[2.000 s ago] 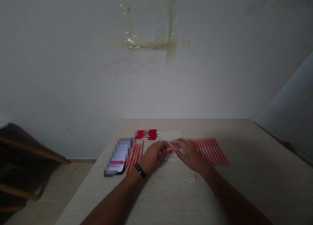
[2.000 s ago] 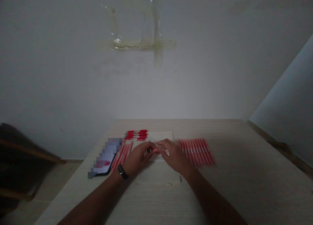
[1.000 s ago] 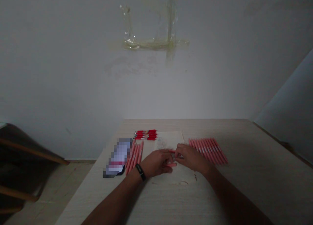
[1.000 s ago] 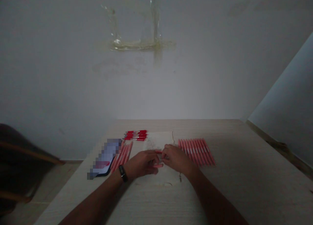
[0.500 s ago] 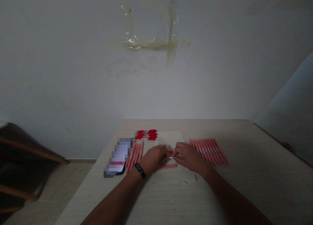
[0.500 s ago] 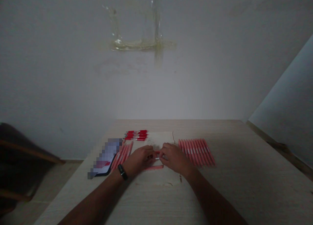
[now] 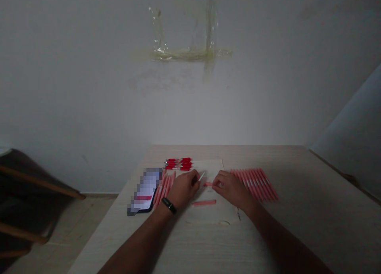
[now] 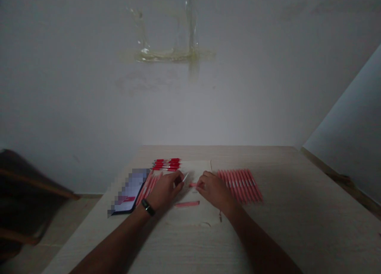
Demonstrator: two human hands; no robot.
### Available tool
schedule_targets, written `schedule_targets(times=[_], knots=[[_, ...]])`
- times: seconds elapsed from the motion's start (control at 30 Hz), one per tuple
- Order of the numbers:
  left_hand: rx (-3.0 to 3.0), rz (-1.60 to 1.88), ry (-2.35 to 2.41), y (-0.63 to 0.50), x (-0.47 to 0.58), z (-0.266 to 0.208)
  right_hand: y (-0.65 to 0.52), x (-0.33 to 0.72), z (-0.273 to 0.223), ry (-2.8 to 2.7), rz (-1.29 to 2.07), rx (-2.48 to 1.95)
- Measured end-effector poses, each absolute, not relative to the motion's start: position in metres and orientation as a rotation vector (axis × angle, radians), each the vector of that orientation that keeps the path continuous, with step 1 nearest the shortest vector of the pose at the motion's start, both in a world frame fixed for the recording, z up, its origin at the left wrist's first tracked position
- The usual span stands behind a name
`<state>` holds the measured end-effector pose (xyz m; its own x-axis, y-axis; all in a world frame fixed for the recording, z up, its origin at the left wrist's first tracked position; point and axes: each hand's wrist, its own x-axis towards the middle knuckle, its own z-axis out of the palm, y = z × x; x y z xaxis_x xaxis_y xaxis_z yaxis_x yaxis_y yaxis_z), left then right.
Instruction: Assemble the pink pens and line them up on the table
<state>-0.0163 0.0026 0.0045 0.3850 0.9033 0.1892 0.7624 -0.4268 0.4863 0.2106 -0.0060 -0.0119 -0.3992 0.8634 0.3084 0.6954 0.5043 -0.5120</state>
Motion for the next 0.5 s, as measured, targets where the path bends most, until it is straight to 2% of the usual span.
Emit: schedule_targets(times=[0.3, 0.5], knots=[[2.371, 0.543, 1.443, 0.001, -0.015, 0.004, -0.012, 0.199, -0.018, -2.366, 0.446, -1.273], [2.372, 0.56, 1.418, 0.0, -0.014, 0.004, -0.004, 0.21, -0.014, -2.171, 0.462, -1.295]])
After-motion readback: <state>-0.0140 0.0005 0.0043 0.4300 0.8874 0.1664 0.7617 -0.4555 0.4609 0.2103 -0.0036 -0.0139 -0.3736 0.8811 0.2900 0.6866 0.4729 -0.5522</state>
